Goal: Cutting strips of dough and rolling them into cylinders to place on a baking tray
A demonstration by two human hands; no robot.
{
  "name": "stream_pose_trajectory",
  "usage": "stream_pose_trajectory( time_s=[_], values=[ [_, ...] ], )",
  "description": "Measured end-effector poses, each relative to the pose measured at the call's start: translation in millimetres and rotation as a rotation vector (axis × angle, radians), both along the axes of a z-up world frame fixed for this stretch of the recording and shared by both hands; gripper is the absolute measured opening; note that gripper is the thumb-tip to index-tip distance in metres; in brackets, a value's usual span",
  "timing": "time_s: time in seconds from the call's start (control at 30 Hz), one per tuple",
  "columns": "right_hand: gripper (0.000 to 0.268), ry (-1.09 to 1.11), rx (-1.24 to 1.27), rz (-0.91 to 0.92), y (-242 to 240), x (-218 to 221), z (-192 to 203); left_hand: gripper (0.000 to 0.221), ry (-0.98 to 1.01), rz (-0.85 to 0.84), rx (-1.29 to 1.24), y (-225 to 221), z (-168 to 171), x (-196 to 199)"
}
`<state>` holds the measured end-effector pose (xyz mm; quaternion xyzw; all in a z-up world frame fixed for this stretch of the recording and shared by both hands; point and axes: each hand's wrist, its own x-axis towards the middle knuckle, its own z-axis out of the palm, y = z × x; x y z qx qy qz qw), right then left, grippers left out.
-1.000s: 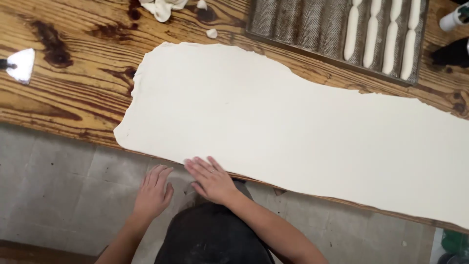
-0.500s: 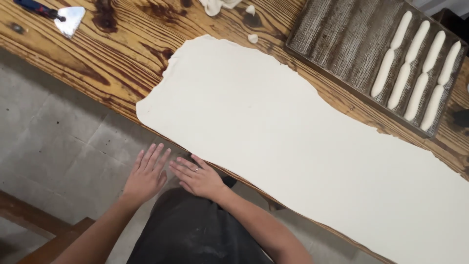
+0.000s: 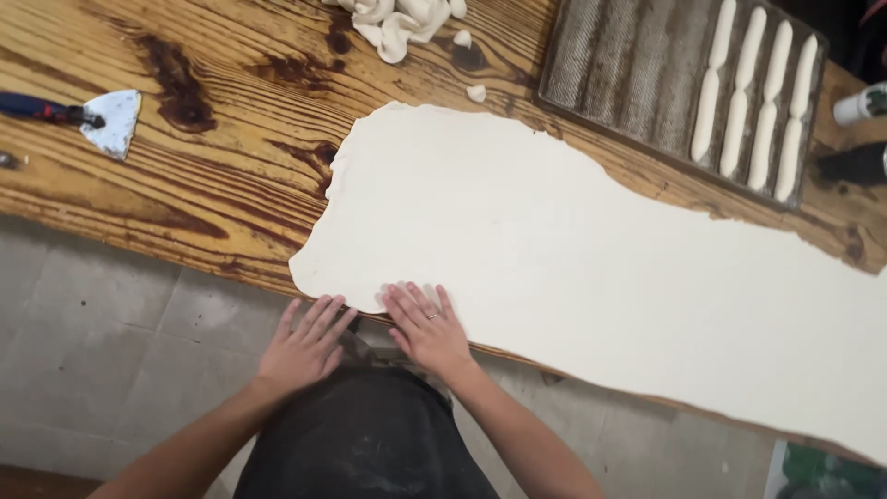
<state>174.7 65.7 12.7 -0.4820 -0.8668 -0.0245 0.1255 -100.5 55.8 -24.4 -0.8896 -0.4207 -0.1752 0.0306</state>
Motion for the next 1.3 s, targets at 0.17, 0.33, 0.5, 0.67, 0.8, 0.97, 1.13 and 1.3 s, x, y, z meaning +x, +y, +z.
stream_pose_trajectory(
  time_s=[0.17,0.33,0.5,0.67,0.8,0.97,1.13,1.3],
  values=[
    [0.058,-0.013,-0.05,0.013,-14,-12,-4,0.068,-0.036,-0.03,-0.082,26,20,6],
    [0.061,-0.018,-0.112,-0.027,2,-11,6,0.071,-0.04,-0.101,-0.204,42,29,2],
    [0.06,0.072,-0.097,0.019,-7,-17,26,0.083,-0.061,-0.265,-0.234,35,29,-26],
    [0.063,0.001,-0.234,-0.064,13,-13,19,0.089,0.022,-0.191,-0.253,53,50,-1],
    [0.064,0.002,-0.27,-0.027,1,-18,17,0.091,0.033,-0.22,-0.231,57,54,-1],
    [0.06,0.018,-0.152,-0.034,2,-19,21,0.092,0.037,-0.251,-0.191,51,51,-1],
    [0.064,0.088,-0.167,-0.019,-1,-20,17,0.089,0.014,-0.27,-0.191,46,40,1],
    [0.057,0.079,-0.123,0.016,-4,-19,19,0.077,0.034,-0.255,-0.125,41,31,-12]
  ],
)
